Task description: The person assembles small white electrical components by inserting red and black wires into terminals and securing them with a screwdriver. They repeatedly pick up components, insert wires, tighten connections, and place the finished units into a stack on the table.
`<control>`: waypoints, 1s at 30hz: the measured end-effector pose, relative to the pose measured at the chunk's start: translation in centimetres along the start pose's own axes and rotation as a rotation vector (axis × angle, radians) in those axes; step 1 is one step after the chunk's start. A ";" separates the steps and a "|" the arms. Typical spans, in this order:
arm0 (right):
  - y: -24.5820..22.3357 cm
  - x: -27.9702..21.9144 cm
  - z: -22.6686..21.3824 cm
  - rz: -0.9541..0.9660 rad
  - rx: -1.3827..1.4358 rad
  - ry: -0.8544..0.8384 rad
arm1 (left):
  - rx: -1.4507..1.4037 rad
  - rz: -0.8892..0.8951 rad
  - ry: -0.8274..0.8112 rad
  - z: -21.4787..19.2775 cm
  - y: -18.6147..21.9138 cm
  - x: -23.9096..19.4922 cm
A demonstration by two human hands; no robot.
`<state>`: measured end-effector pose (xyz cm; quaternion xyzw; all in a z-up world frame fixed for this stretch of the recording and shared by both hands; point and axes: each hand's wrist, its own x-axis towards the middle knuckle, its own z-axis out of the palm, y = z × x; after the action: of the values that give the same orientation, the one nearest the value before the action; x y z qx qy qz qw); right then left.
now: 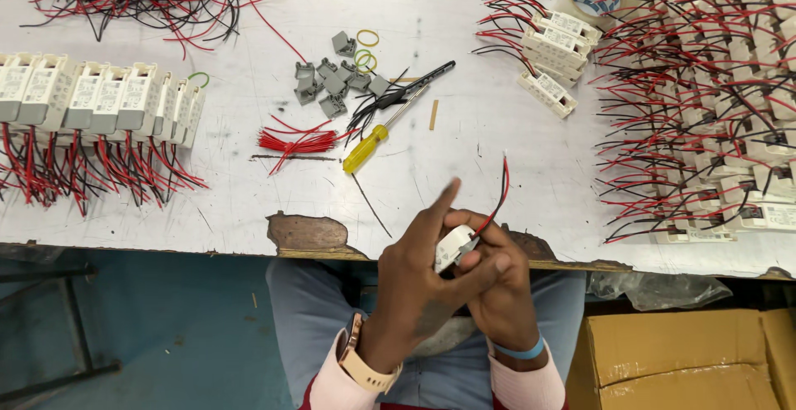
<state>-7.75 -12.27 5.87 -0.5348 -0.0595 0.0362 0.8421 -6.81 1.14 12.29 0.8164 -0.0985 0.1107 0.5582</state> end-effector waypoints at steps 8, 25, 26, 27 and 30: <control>1.4 -1.7 1.4 -0.038 0.324 0.168 | 0.296 0.384 0.100 1.2 -0.9 -1.2; -1.1 -1.9 0.5 0.087 0.399 0.159 | 0.101 0.072 -0.207 -1.2 1.1 -1.5; -1.1 -1.7 0.4 0.102 0.365 0.165 | 0.141 0.022 -0.228 -1.1 1.0 -1.5; -1.1 -1.7 0.2 0.117 0.330 0.171 | 0.181 -0.028 -0.250 -1.1 0.9 -1.6; -2.2 -2.4 -1.2 0.078 0.438 -0.160 | 0.213 0.069 -0.239 -0.9 0.6 -2.1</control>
<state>-9.95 -14.56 7.20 -0.3367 -0.0963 0.1231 0.9285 -9.08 1.80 12.51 0.8744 -0.1798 0.0417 0.4487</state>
